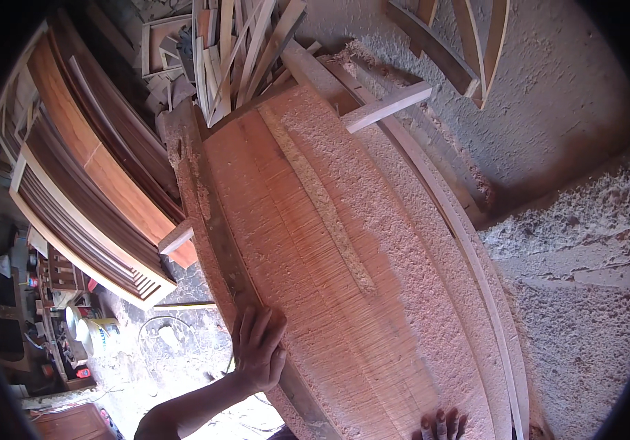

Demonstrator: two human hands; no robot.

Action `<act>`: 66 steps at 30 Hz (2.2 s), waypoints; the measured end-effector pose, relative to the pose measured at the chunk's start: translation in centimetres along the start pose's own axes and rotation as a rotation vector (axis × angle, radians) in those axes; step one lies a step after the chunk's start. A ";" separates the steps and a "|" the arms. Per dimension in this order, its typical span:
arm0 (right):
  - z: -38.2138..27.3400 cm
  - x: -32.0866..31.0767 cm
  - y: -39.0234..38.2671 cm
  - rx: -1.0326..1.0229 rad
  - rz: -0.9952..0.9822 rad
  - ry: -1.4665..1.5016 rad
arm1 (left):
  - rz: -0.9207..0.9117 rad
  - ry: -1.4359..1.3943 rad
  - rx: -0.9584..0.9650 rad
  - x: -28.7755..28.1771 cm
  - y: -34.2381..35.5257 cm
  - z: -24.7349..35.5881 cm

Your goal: The person uses a circular saw to cut a large wooden board resting on a workbench. They guide the saw along a marked line, pause to wipe away sawdust, and then resume cutting to complete the cut.

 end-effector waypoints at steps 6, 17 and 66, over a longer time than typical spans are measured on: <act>-0.1 -0.1 0.1 -0.014 0.063 -0.006 | -0.004 -0.001 0.001 -0.1 -0.1 0.0; 0.0 -0.2 -0.6 -0.009 -0.018 0.001 | -0.291 0.211 0.266 0.0 6.3 3.4; 4.7 -2.1 14.5 0.709 0.571 0.454 | 0.006 0.557 0.628 2.5 7.9 6.0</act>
Point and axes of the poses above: each hand's wrist, its own y-axis towards the middle knuckle, its own x-axis out of the palm, z = x × y, the point moved 5 cm from there along y, towards the middle knuckle, and after that the axes turned 11 degrees about -x, right-handed, at the moved point
